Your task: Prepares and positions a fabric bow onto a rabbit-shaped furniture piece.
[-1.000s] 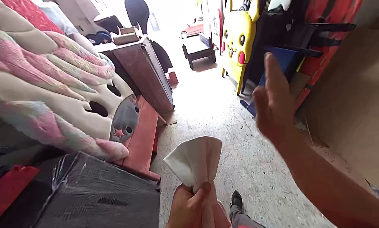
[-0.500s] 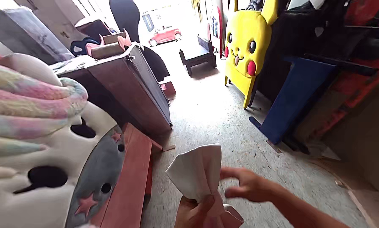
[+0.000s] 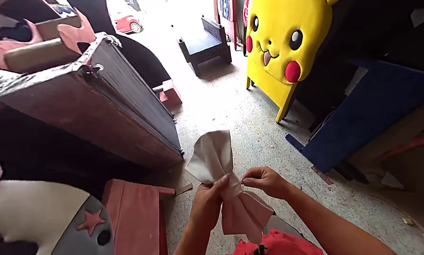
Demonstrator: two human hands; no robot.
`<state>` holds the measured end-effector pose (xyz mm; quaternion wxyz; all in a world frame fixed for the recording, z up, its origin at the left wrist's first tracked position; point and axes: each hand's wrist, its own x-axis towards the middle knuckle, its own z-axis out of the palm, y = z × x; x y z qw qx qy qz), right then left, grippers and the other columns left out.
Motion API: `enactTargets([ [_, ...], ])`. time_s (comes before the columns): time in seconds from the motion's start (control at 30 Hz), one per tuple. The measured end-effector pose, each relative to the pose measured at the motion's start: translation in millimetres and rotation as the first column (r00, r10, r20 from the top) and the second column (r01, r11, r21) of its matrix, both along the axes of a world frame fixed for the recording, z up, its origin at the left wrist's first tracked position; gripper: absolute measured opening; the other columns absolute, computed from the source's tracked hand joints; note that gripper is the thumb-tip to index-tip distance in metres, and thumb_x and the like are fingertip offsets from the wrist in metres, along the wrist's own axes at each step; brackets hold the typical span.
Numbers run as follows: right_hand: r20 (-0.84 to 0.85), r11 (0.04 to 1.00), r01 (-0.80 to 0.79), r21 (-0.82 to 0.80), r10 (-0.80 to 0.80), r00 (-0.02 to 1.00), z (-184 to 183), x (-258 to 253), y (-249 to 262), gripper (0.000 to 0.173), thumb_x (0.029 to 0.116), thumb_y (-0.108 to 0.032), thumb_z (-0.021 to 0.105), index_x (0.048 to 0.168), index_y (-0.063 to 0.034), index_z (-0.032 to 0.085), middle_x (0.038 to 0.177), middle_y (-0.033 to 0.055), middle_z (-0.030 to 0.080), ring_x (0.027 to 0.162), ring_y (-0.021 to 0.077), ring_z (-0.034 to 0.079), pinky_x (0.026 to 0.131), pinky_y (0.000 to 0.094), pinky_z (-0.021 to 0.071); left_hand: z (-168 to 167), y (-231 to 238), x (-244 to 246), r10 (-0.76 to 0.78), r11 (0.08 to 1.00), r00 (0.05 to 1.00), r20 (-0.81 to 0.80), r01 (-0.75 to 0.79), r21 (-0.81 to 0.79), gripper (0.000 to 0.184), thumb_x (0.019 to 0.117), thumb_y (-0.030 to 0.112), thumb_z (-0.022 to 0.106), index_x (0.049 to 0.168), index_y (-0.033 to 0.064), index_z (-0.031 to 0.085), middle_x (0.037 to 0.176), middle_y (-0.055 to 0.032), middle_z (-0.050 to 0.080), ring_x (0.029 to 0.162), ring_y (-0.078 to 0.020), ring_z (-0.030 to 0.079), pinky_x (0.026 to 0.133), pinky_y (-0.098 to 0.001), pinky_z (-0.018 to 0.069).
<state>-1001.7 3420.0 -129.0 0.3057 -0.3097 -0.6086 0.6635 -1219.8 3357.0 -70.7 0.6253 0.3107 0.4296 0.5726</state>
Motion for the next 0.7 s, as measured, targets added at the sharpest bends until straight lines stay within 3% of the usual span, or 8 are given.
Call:
enactTargets([
  [0.07, 0.005, 1.0, 0.028, -0.005, -0.028, 1.0, -9, -17, 66, 0.021, 0.0982, -0.03, 0.07, 0.101, -0.0107, 0.076, 0.082, -0.0042, 0.07, 0.074, 0.0031, 0.062, 0.071, 0.0254, 0.0524, -7, 69, -17, -0.022, 0.999, 0.999, -0.023, 0.021, -0.045, 0.041, 0.0925, 0.023, 0.076, 0.116, -0.0093, 0.064, 0.103, -0.0252, 0.072, 0.094, -0.0299, 0.074, 0.088, -0.046, 0.0619],
  [0.2, 0.043, 1.0, 0.014, 0.001, -0.014, 0.999, -16, -50, 208, 0.028, 0.0982, -0.039, 0.069, 0.107, -0.0139, 0.077, 0.088, -0.0045, 0.072, 0.08, 0.0037, 0.064, 0.077, 0.0273, 0.0537, -25, 209, -49, -0.049, 0.992, 0.992, -0.115, 0.035, -0.118, 0.033, 0.0982, 0.023, 0.068, 0.111, -0.007, 0.066, 0.095, -0.0206, 0.074, 0.086, -0.0259, 0.074, 0.083, -0.0434, 0.063],
  [0.3, 0.168, 0.994, -0.088, 0.06, 0.077, 0.983, -10, -70, 319, 0.034, 0.093, -0.049, 0.073, 0.105, -0.0171, 0.077, 0.088, -0.0049, 0.067, 0.076, 0.0049, 0.061, 0.073, 0.028, 0.0529, -27, 309, -70, -0.076, 0.989, 0.992, -0.103, 0.062, -0.133, 0.041, 0.0935, 0.026, 0.075, 0.115, -0.0074, 0.064, 0.098, -0.02, 0.074, 0.089, -0.0255, 0.075, 0.085, -0.0433, 0.0629],
  [0.43, 0.255, 0.966, -0.228, 0.122, 0.191, 0.948, 22, -104, 474, 0.037, 0.0923, -0.055, 0.07, 0.095, -0.0182, 0.075, 0.086, -0.006, 0.062, 0.077, 0.005, 0.057, 0.071, 0.0284, 0.0487, -15, 435, -106, -0.044, 0.998, 0.994, 0.096, 0.047, -0.032, 0.058, 0.0845, 0.033, 0.085, 0.119, -0.0073, 0.061, 0.105, -0.024, 0.073, 0.094, -0.031, 0.075, 0.088, -0.0491, 0.0619],
  [0.6, 0.196, 0.951, -0.307, 0.034, 0.295, 0.935, 25, -167, 635, 0.032, 0.0975, -0.047, 0.066, 0.091, -0.0155, 0.069, 0.069, -0.0071, 0.056, 0.063, 0.0043, 0.051, 0.061, 0.0272, 0.0435, -6, 572, -156, 0.063, 0.998, 0.988, 0.144, -0.064, 0.004, 0.06, 0.0847, 0.035, 0.085, 0.12, -0.0065, 0.061, 0.104, -0.0226, 0.073, 0.093, -0.0301, 0.075, 0.088, -0.0494, 0.0619],
  [0.7, 0.057, 0.961, -0.273, -0.042, 0.275, 0.96, 15, -204, 725, 0.031, 0.099, -0.046, 0.064, 0.097, -0.0158, 0.068, 0.074, -0.0077, 0.057, 0.067, 0.0024, 0.052, 0.064, 0.0237, 0.0441, -18, 665, -194, 0.018, 0.997, 0.997, 0.075, -0.023, 0.071, 0.051, 0.0865, 0.026, 0.083, 0.119, -0.0062, 0.062, 0.106, -0.0189, 0.074, 0.096, -0.0253, 0.074, 0.09, -0.0444, 0.061],
])
